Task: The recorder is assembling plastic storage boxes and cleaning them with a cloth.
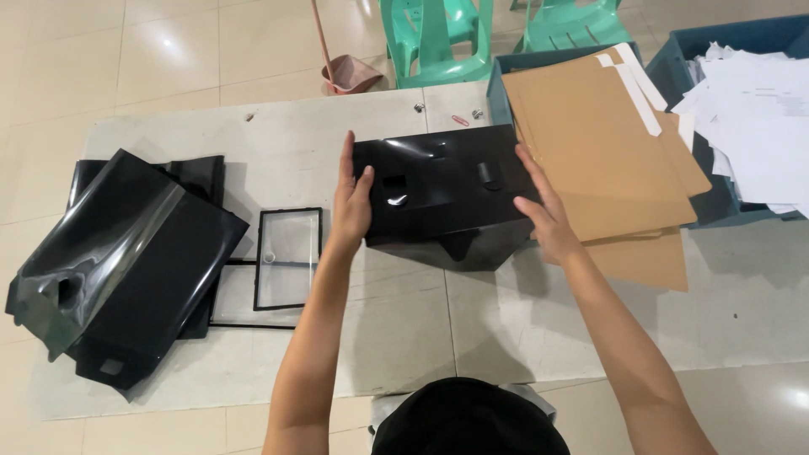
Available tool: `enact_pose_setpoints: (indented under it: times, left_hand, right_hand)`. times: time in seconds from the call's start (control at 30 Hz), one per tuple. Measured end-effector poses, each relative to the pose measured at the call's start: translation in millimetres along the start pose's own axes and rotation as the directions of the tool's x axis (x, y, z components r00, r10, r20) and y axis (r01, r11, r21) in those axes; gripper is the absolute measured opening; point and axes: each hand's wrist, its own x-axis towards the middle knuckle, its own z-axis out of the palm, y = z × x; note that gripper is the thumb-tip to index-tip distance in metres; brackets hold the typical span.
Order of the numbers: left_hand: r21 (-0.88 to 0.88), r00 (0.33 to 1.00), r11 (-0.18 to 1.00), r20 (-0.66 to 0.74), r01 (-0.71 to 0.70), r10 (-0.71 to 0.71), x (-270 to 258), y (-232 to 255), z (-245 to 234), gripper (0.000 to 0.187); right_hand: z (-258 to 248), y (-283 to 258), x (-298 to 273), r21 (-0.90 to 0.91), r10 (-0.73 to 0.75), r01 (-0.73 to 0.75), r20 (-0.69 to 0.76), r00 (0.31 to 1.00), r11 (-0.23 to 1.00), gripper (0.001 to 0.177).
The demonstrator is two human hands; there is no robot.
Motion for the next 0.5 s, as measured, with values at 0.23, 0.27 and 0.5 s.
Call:
enact_pose_setpoints:
  times: [0.23, 0.27, 0.5]
  left_hand:
    - [0.370, 0.999, 0.928, -0.024, 0.047, -0.041, 0.1, 11.3, 0.8, 0.066]
    - [0.413, 0.998, 0.909, -0.014, 0.059, -0.059, -2.0, 15.7, 0.1, 0.060]
    - [-0.033, 0.980, 0.991, -0.146, 0.131, -0.134, 14.9, -44.2, -27.2, 0.049]
  right_hand:
    - [-10.1, 54.5, -5.4, -0.077, -0.158, 0.145, -0.193, 0.968, 0.986, 0.057]
    - [-9.4, 50.5, -4.5, -0.107, -0.089, 0.056, -0.343, 0.935, 0.993, 0.056]
    - [0.9, 105.2, -33.9, -0.147, -0.077, 0.042, -0.244, 0.967, 0.988, 0.063]
